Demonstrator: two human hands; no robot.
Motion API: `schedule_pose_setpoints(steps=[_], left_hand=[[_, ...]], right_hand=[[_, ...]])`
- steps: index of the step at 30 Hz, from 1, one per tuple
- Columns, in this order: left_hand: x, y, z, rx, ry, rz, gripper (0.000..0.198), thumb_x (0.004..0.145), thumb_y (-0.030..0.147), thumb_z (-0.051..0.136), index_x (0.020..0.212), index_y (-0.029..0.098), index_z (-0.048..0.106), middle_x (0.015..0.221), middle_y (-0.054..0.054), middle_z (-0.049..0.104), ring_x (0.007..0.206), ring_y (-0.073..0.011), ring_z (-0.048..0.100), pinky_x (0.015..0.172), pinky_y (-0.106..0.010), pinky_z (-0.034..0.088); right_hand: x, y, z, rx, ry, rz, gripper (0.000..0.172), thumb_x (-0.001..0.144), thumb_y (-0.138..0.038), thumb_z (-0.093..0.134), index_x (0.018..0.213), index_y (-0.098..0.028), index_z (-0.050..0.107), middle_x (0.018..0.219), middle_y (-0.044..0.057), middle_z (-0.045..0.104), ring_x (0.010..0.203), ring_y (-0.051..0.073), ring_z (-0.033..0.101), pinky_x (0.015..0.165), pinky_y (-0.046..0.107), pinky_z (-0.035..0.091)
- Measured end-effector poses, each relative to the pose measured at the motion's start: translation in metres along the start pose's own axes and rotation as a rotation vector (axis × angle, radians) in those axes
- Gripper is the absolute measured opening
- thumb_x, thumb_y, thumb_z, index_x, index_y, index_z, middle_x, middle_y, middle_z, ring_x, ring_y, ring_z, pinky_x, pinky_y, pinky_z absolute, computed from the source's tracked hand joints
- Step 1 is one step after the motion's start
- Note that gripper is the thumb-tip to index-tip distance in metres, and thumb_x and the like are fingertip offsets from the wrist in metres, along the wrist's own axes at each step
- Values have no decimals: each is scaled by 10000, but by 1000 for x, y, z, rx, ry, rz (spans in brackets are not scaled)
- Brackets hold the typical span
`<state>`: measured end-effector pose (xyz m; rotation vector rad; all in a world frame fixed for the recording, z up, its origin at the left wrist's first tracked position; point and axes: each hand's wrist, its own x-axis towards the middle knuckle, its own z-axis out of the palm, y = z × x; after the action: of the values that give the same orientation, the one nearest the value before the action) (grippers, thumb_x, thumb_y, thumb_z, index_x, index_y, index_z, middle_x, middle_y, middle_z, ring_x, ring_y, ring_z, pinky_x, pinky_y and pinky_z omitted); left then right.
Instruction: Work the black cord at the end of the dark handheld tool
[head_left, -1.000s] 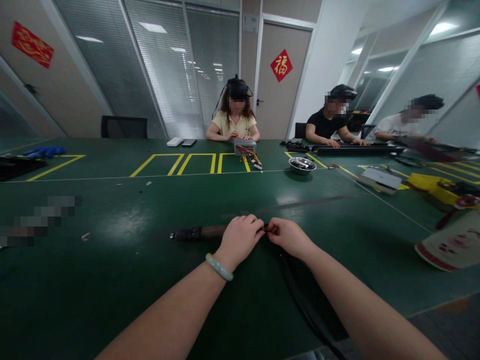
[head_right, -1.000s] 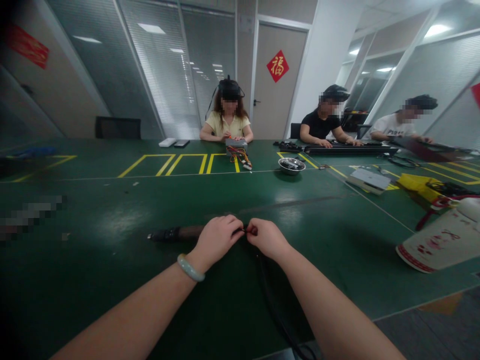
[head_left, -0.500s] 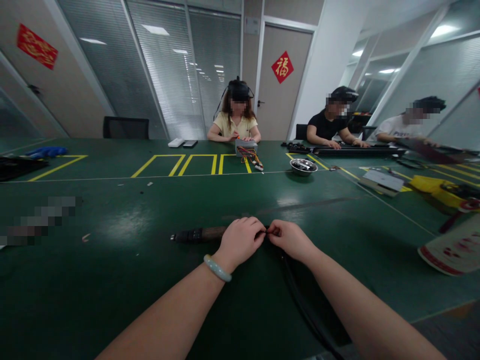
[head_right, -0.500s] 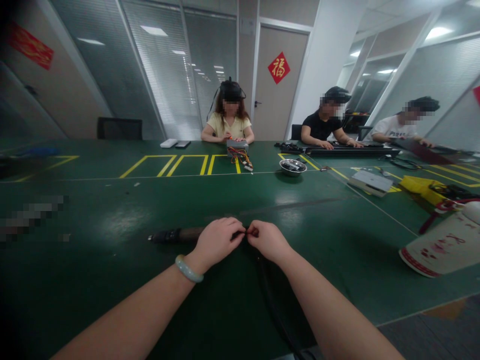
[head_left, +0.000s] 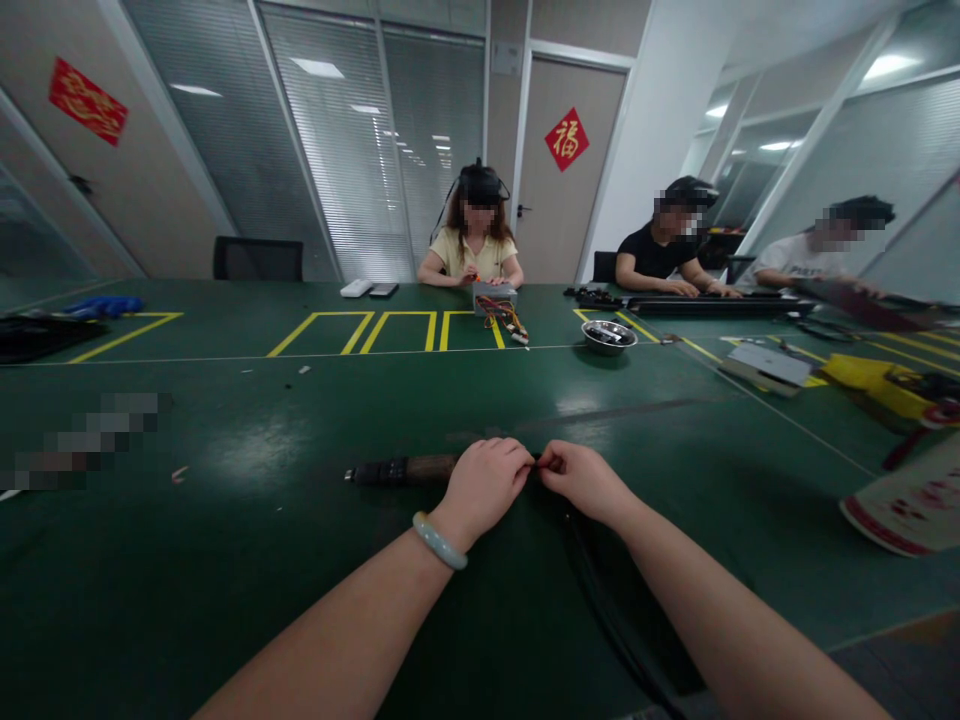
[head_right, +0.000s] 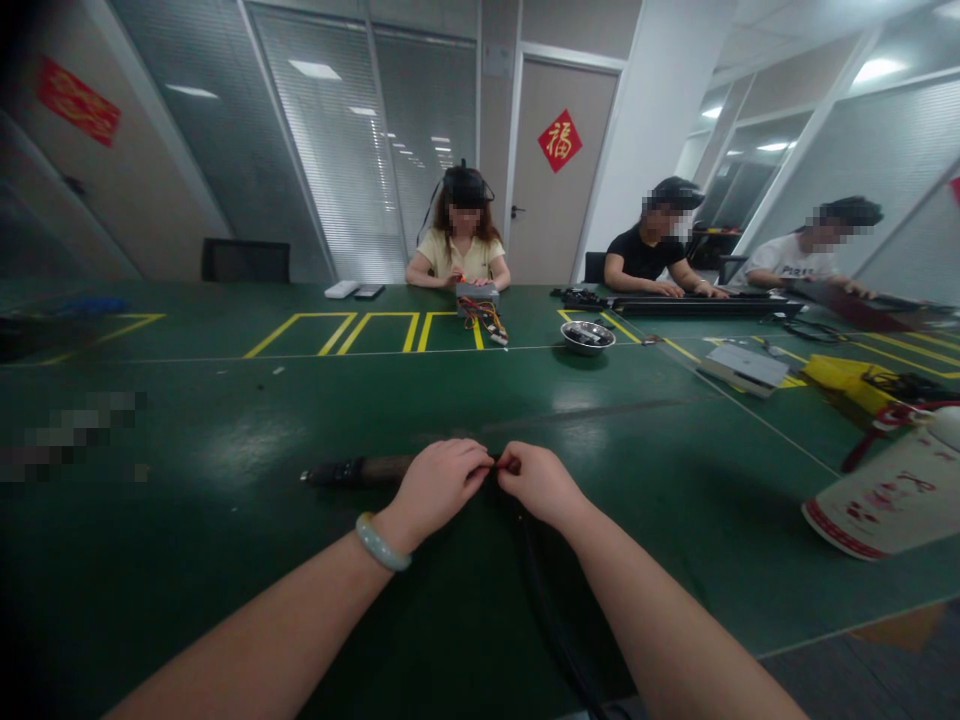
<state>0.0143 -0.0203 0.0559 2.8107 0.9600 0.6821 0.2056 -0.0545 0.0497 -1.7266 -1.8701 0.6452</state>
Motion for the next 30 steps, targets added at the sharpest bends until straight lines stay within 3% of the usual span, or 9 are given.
schedule_pose_setpoints(steps=[4,10,30], left_hand=[[0,0,0,-9,-3,-27,143,937,250,522,1020,227,637,1021,-22,645,972,-183,594,852,-340,469],[-1,1,2,11,25,-62,155,929,287,533,1026,217,631,1209,-41,601,1077,-203,571,912,-370,467],[0,0,1,-18,13,-49,113,919,283,549,989,228,619,1027,-10,644,966,-189,590,848,-338,460]], right_hand=[[1,1,1,24,8,-5,84,793,-227,583,826,-206,657,730,-9,669,644,132,588,603,229,407],[1,2,2,34,1,9,87,802,-244,584,825,-200,656,732,-4,666,652,133,584,609,232,408],[1,6,4,71,6,-4,67,802,-244,594,812,-202,646,739,-9,665,644,129,579,585,225,399]])
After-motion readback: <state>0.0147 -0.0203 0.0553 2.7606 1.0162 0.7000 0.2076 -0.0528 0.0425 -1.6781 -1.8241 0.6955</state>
